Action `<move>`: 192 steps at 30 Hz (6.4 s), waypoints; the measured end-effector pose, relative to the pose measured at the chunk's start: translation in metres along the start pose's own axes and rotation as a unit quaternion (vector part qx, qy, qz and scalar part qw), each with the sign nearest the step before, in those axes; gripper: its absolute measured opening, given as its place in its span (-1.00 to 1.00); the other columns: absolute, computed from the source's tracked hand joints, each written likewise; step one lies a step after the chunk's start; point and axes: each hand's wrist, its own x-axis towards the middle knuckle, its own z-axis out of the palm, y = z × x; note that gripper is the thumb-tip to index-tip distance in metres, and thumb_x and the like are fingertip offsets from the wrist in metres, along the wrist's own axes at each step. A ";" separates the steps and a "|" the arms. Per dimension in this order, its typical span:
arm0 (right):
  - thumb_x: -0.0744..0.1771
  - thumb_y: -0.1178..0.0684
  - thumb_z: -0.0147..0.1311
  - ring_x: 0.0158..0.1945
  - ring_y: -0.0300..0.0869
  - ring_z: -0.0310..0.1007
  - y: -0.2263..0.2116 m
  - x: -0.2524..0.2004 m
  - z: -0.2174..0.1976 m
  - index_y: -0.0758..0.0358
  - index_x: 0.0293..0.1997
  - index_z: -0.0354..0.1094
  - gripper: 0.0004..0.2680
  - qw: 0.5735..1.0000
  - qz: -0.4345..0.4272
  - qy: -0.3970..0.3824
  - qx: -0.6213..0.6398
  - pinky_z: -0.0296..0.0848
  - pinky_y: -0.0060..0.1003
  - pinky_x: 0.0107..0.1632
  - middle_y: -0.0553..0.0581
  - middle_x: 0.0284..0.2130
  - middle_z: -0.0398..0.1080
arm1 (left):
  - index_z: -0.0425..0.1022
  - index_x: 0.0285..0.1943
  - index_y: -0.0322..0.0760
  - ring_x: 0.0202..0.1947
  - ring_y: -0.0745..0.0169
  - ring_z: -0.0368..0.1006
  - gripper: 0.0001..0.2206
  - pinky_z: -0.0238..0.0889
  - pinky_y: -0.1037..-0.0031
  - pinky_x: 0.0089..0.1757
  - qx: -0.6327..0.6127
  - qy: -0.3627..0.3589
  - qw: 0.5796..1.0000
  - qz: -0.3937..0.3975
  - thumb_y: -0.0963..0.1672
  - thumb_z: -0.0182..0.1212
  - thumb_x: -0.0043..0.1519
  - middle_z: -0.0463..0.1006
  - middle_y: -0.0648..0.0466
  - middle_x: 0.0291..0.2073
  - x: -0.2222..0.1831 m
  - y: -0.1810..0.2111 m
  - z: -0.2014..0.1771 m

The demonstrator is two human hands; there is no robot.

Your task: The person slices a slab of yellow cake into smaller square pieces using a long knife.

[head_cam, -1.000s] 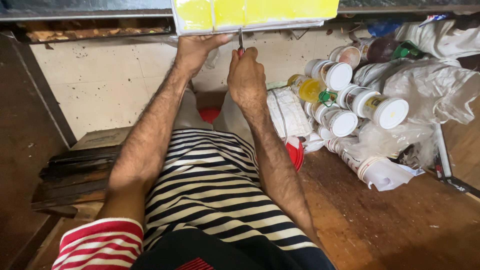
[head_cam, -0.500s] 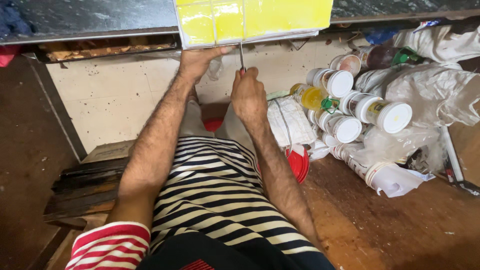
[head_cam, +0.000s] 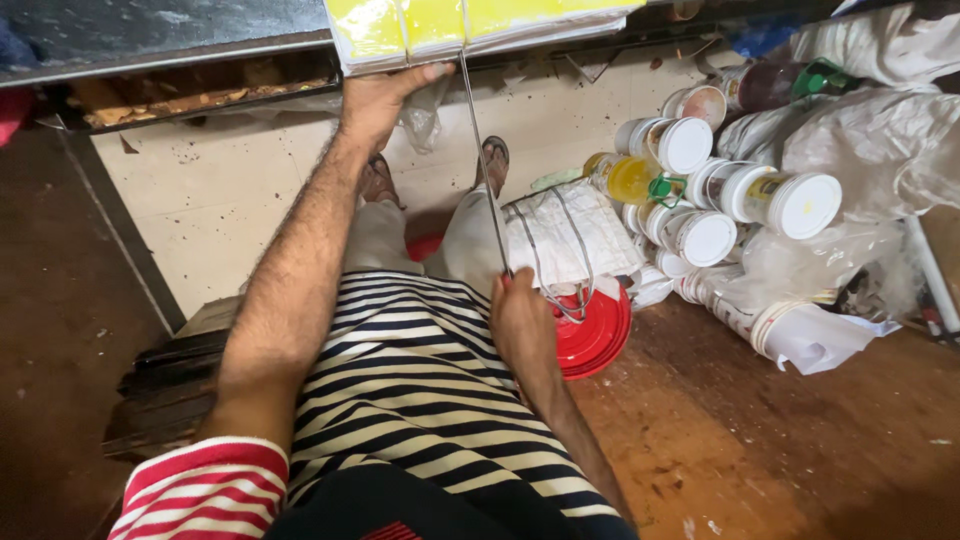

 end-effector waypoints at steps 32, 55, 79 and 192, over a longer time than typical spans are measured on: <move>0.46 -0.01 -0.06 -0.37 0.41 0.49 -0.114 0.152 -0.191 0.40 -0.20 0.27 -0.78 0.945 -0.237 0.209 0.082 0.36 0.21 -0.38 0.52 -0.50 0.43 | 0.44 0.23 -0.53 0.17 -0.08 0.53 -0.57 0.48 0.27 0.13 -0.128 0.065 0.989 0.021 -0.40 0.30 0.15 0.58 -0.23 0.11 0.019 -0.043 0.098; 0.46 -0.02 -0.10 -0.45 0.28 0.56 -0.154 0.215 -0.194 0.47 -0.18 0.25 -0.75 0.953 -0.241 0.173 0.053 0.44 0.11 -0.41 0.42 -0.59 0.45 | 0.53 0.13 -0.40 0.08 0.13 0.57 -0.63 0.54 0.31 0.09 -0.115 0.121 0.986 -0.006 -0.38 0.35 0.15 0.63 -0.05 0.03 0.026 -0.043 0.110; 0.46 0.01 -0.09 -0.44 0.27 0.56 -0.153 0.223 -0.192 0.48 -0.19 0.26 -0.76 0.950 -0.257 0.164 0.066 0.44 0.08 -0.42 0.41 -0.57 0.46 | 0.54 0.13 -0.40 0.06 0.20 0.56 -0.61 0.54 0.37 0.05 -0.063 0.136 0.989 -0.007 -0.37 0.41 0.11 0.62 -0.01 0.02 0.027 -0.050 0.104; 0.44 -0.05 -0.10 -0.34 0.41 0.54 -0.065 0.205 -0.097 0.45 -0.07 0.10 -0.74 0.992 -0.091 0.088 0.013 0.50 0.22 -0.36 0.57 -0.50 0.46 | 0.58 0.02 -0.39 -0.01 0.22 0.61 -0.74 0.59 0.40 0.07 -0.033 0.116 0.993 -0.009 -0.34 0.44 0.19 0.66 0.01 -0.07 0.028 -0.037 0.104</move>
